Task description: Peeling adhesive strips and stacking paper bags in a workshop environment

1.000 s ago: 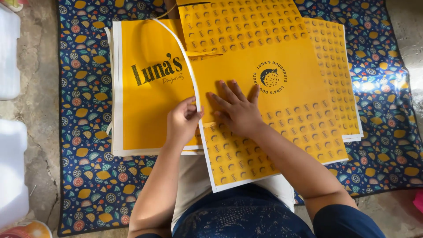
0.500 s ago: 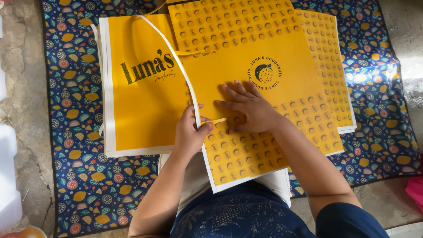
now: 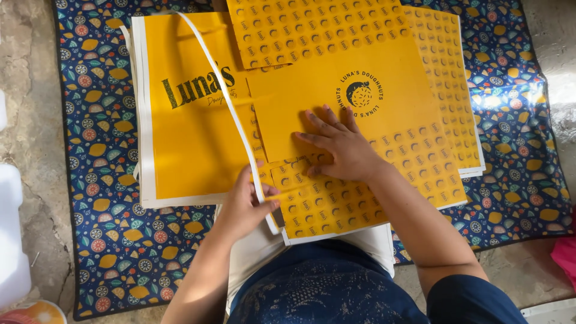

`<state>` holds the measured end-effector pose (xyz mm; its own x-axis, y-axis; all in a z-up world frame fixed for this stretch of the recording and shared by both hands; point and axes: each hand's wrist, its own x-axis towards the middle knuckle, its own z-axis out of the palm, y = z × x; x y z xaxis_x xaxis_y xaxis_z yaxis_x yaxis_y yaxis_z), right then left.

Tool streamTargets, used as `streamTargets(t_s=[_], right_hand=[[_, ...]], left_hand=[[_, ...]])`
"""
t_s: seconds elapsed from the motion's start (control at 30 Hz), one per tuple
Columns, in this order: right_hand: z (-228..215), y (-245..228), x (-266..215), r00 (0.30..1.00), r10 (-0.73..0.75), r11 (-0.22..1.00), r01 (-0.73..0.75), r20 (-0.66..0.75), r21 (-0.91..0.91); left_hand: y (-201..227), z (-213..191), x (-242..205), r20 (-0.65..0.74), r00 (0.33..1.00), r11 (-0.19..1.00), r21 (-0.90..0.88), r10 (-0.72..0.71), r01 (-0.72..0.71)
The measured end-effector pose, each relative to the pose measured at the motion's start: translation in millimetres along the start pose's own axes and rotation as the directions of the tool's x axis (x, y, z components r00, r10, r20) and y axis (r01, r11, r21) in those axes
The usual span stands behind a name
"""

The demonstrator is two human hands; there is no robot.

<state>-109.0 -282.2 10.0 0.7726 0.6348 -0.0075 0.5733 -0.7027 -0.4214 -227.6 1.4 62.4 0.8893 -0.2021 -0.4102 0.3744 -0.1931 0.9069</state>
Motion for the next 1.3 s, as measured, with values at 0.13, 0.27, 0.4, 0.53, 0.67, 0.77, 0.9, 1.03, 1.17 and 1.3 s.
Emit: streamTargets(t_s=[0.13, 0.27, 0.4, 0.53, 0.67, 0.77, 0.9, 1.03, 1.17, 1.3], right_hand=[[1, -1, -6, 1.0, 0.019, 1.0, -0.019, -0.004, 0.012], [-34, 10, -3, 0.964, 0.043, 0.994, -0.069, -0.263, -0.089], [-54, 119, -22, 0.763, 0.347, 0.868, -0.482, -0.545, -0.122], [-54, 191, -36, 0.666, 0.522, 0.767, -0.639, -0.533, -0.047], [-71, 188, -26, 0.578, 0.637, 0.739, -0.646, -0.51, 0.192], [-107, 158, -11, 0.55, 0.764, 0.646, -0.648, -0.338, 0.404], [-138, 125, -18, 0.607, 0.747, 0.598, -0.433, -0.273, 0.674], [-150, 110, -60, 0.619, 0.667, 0.582, -0.085, -0.415, 0.809], [-142, 85, -105, 0.389, 0.768, 0.521, 0.081, -0.508, 0.85], [-107, 45, -125, 0.072, 0.935, 0.345, 0.059, -0.348, 0.937]], left_hand=[[-30, 19, -12, 0.027, 1.0, 0.958, -0.286, 0.01, -0.002], [-42, 18, -17, 0.072, 0.977, 0.905, -0.395, 0.202, -0.158], [-65, 18, -12, -0.049, 0.988, 0.944, -0.29, 0.149, -0.157], [-35, 27, -21, -0.072, 0.995, 0.958, -0.273, 0.071, -0.088], [-49, 37, -23, -0.124, 0.989, 0.96, -0.259, 0.075, -0.105], [-20, 32, -31, -0.142, 0.99, 0.986, -0.163, 0.024, -0.047], [-11, 14, -32, -0.156, 0.984, 0.987, -0.119, 0.085, -0.104], [13, -21, -2, -0.149, 0.987, 0.948, -0.305, 0.052, -0.096], [44, -65, 37, -0.028, 1.0, 0.963, -0.268, 0.008, -0.016], [2, -110, 80, 0.098, 0.967, 0.832, -0.534, 0.236, -0.149]])
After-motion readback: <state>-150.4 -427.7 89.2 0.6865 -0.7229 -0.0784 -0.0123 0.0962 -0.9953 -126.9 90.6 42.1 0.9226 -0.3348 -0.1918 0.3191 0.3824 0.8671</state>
